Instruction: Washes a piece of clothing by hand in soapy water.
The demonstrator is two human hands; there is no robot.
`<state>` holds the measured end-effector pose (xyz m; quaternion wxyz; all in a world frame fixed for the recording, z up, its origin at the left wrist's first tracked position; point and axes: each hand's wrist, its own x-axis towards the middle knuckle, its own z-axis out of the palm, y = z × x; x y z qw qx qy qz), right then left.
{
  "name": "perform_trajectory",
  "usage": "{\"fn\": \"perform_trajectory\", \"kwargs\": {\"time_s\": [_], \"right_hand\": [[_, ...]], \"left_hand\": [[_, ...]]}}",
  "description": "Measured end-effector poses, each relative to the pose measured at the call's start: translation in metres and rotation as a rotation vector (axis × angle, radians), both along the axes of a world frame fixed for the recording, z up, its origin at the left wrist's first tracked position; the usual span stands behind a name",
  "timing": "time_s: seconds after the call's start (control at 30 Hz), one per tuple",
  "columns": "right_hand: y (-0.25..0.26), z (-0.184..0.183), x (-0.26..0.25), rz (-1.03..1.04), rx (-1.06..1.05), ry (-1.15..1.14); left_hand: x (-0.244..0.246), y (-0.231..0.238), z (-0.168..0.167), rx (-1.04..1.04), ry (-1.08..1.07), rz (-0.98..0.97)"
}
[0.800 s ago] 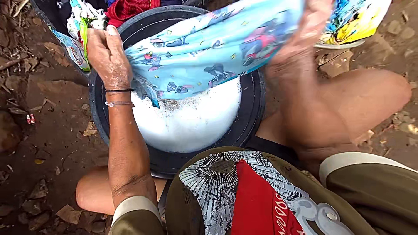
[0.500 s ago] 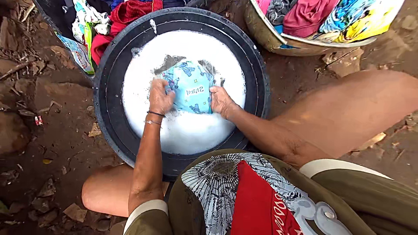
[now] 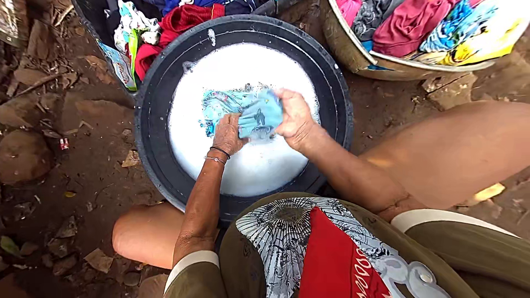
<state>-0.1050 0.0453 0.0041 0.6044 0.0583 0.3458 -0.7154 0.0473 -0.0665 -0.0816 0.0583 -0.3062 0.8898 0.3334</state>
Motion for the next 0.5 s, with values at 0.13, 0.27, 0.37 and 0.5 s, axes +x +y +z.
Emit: {"fn": "perform_trajectory", "kwargs": {"time_s": [0.13,0.27,0.37,0.5], "right_hand": [[0.000,0.032,-0.037,-0.237,-0.331,0.013],[0.028,-0.032,-0.039,-0.251,-0.143,0.107],[0.018,-0.068,-0.014,-0.084,0.096,0.113],[-0.010,-0.012,0.045,-0.096,0.515,0.265]], "left_hand": [[0.010,-0.034,-0.003,-0.102,0.071,0.259],[0.011,-0.028,0.016,0.005,0.454,0.483],[-0.017,-0.003,0.035,-0.106,0.501,0.213],[-0.049,0.042,0.076,-0.051,0.369,0.026]]}}
